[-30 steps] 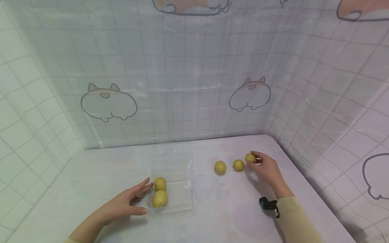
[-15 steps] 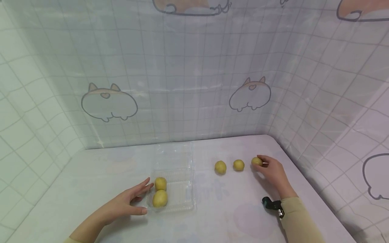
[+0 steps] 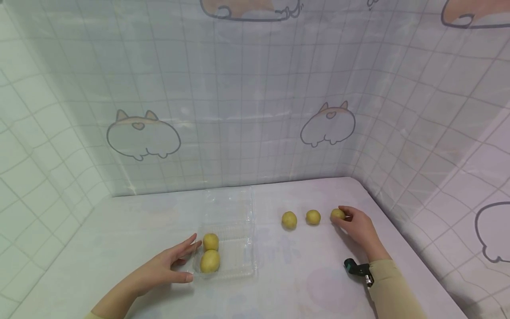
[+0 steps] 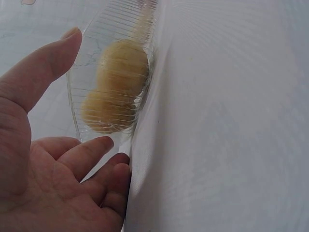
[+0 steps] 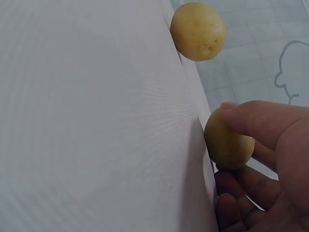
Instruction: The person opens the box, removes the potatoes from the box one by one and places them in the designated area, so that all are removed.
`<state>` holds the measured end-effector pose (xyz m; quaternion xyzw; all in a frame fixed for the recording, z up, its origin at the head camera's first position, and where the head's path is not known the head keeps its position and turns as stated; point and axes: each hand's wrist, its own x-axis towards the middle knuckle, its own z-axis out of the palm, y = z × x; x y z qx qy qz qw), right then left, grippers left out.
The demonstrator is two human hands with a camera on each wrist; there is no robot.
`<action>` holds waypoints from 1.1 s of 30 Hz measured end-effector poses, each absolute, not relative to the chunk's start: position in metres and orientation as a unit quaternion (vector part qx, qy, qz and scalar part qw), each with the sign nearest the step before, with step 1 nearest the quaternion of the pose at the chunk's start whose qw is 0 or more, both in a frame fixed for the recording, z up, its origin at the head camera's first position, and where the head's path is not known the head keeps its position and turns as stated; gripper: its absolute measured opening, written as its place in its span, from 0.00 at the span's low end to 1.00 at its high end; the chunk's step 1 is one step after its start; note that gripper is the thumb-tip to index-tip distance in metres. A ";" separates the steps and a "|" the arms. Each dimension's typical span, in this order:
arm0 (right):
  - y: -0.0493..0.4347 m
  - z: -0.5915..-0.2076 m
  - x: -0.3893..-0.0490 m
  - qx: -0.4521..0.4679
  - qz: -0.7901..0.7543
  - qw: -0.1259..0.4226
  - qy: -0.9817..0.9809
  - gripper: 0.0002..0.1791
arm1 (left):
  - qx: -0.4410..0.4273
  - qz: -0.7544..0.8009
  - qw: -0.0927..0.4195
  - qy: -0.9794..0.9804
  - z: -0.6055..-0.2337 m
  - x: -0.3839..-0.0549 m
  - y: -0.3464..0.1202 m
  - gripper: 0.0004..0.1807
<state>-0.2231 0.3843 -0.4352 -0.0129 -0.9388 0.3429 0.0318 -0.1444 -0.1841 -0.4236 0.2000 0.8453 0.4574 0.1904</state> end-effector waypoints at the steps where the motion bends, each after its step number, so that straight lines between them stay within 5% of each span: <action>1: 0.384 -0.435 -0.223 -0.012 0.342 0.032 -0.939 0.37 | 0.201 0.456 0.190 0.846 -0.424 -0.144 -0.184 0.56; 33: 0.385 -0.436 -0.224 -0.003 0.354 0.017 -0.935 0.46 | 0.198 0.462 0.194 0.842 -0.424 -0.145 -0.185 0.56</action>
